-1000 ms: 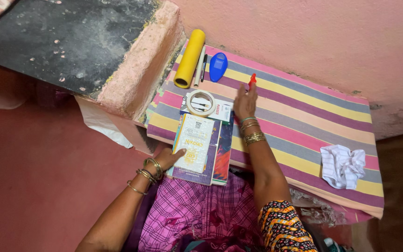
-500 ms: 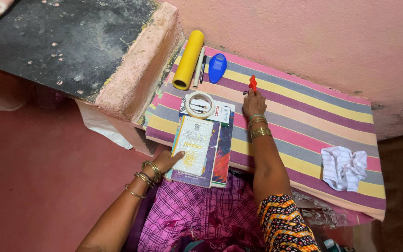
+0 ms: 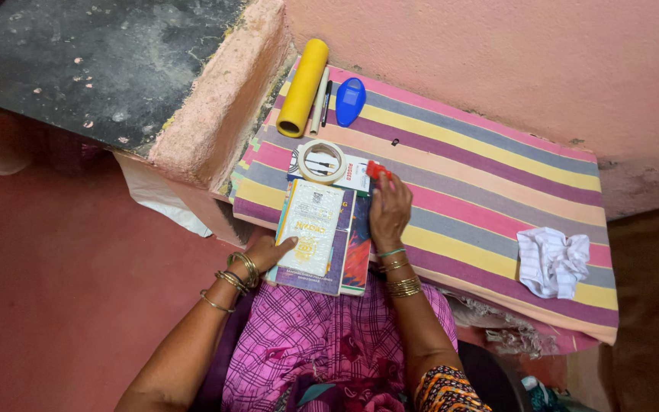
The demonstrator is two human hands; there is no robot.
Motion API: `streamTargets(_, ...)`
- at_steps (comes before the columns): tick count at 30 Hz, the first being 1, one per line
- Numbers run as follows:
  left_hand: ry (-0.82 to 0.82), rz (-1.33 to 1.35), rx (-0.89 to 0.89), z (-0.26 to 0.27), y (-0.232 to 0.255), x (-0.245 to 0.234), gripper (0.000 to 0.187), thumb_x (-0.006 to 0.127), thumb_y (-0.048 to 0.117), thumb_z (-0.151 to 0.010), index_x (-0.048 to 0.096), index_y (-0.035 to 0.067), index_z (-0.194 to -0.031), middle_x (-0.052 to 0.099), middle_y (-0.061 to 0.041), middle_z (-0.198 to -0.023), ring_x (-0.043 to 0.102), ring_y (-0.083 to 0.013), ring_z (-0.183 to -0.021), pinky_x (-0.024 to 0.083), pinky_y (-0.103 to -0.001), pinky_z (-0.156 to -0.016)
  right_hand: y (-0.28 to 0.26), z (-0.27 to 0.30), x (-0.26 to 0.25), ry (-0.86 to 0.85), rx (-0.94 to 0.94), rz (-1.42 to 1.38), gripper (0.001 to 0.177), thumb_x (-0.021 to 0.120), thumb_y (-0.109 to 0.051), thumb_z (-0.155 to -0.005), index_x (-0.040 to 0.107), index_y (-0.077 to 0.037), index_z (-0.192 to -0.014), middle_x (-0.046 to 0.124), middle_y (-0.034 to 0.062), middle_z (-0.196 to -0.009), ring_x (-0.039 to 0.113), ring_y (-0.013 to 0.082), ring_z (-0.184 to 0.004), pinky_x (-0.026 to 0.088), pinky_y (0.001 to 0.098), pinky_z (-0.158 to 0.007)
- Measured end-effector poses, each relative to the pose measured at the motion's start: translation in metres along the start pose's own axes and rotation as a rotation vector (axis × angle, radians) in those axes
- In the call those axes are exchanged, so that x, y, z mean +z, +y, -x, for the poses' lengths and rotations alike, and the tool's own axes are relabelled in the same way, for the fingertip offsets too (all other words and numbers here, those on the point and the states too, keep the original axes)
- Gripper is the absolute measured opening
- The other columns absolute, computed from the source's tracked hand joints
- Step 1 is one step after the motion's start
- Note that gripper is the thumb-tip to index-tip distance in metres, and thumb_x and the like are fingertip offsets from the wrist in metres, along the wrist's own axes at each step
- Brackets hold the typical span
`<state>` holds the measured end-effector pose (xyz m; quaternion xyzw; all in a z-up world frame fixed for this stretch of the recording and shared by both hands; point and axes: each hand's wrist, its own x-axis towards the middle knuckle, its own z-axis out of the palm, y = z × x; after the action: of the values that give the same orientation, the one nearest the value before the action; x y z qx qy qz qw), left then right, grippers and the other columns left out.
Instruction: The person clears several items from a striped workbench, including books, small boxes, tape, a stapler, and a yellow roll, then wipes the surface with a white cloth. The person stacks the cleared items to one side and continues wiping the remaining area.
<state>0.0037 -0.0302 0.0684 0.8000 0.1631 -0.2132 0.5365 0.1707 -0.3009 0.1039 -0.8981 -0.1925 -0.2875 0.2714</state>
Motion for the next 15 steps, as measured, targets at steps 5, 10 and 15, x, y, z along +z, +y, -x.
streamTargets(5,0.028,-0.030,-0.029,-0.002,-0.001,0.000,0.077,0.058,0.064,-0.090,0.076,-0.009,-0.107,0.079,-0.023,-0.099,0.076,-0.0292,-0.091,0.057,-0.037,-0.083,-0.040,0.011,-0.007,-0.040,-0.072,-0.046,0.041,0.064,-0.018,-0.097,0.064,-0.011,-0.137,0.060,0.0154,-0.135,0.052,0.0362,-0.128,0.041,0.0523,-0.108)
streamTargets(10,0.026,-0.004,-0.020,-0.002,-0.004,0.001,0.076,0.059,0.064,-0.089,0.076,-0.008,-0.108,0.078,-0.023,-0.102,0.076,-0.0292,-0.094,0.057,-0.036,-0.084,-0.061,0.021,-0.010,-0.146,-0.088,-0.045,0.043,0.066,-0.022,-0.093,0.065,-0.008,-0.134,0.059,0.0150,-0.133,0.050,0.0369,-0.125,0.039,0.0538,-0.104)
streamTargets(15,0.027,0.022,-0.031,-0.005,-0.004,0.001,0.076,0.060,0.063,-0.089,0.073,-0.008,-0.112,0.077,-0.024,-0.103,0.075,-0.0303,-0.096,0.057,-0.037,-0.087,-0.068,0.018,-0.013,-0.173,-0.109,-0.014,0.036,0.064,-0.024,-0.095,0.067,-0.009,-0.128,0.060,0.0117,-0.131,0.048,0.0360,-0.126,0.038,0.0536,-0.102)
